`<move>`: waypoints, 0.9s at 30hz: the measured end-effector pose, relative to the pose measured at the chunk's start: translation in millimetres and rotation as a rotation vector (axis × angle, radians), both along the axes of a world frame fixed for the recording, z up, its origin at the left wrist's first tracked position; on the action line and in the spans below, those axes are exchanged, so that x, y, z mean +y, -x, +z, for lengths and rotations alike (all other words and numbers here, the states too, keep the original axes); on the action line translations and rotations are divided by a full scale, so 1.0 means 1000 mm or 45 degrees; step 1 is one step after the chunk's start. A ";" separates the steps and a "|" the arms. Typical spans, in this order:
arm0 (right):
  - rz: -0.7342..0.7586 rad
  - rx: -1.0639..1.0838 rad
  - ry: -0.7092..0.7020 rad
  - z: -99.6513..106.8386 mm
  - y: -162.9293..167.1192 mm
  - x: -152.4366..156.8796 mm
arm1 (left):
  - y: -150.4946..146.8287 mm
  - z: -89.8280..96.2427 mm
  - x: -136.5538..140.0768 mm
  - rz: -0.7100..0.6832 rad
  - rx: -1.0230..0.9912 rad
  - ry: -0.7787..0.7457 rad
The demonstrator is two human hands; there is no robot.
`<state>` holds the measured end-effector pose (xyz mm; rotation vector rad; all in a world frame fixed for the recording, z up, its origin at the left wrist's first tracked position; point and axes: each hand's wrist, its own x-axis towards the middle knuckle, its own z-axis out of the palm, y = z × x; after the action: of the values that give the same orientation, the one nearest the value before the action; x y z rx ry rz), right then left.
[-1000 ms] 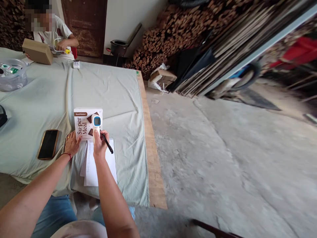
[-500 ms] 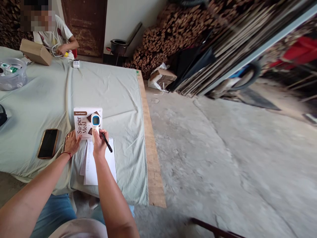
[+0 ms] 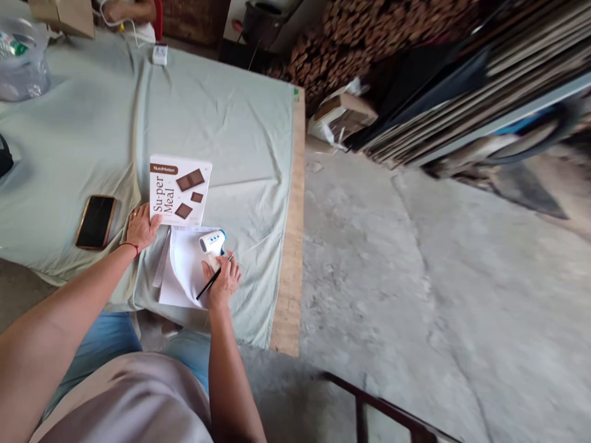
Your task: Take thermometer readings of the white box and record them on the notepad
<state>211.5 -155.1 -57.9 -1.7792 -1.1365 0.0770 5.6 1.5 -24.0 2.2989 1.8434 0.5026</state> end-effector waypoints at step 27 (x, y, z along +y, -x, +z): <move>0.602 0.263 0.167 0.008 0.074 -0.040 | -0.008 0.001 0.000 -0.017 -0.049 0.070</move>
<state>137.8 -194.8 -50.1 -1.5373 -1.4000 0.6156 13.4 1.5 -23.3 2.2486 1.8001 0.4841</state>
